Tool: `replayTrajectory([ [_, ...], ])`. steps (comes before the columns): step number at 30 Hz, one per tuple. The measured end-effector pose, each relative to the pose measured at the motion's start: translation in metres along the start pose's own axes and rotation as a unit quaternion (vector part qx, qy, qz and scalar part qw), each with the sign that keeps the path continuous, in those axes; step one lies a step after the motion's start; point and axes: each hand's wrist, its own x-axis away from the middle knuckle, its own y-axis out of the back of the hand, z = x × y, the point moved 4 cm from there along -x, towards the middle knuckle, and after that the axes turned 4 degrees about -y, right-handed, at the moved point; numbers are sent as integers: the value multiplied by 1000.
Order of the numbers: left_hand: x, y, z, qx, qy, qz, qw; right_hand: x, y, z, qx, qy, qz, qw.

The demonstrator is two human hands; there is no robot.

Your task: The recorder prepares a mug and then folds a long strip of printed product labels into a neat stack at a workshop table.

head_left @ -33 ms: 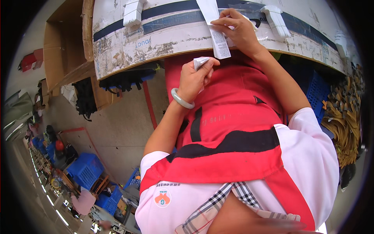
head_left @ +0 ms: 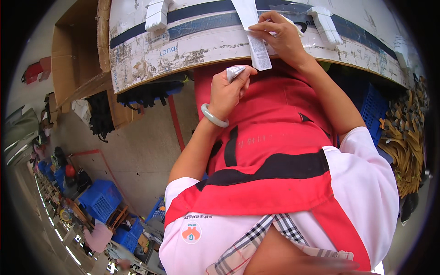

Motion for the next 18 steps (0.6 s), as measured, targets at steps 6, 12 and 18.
replayTrajectory([
  [6,-6,0,-61,-420,-468,-161,761,13,18,46,-203,-27,89,975],
  [12,-8,6,-47,-277,-307,-99,905,19,21,52,-236,-17,91,967],
  [18,-4,3,-44,-185,-253,-114,943,27,17,52,-292,-66,122,946],
])
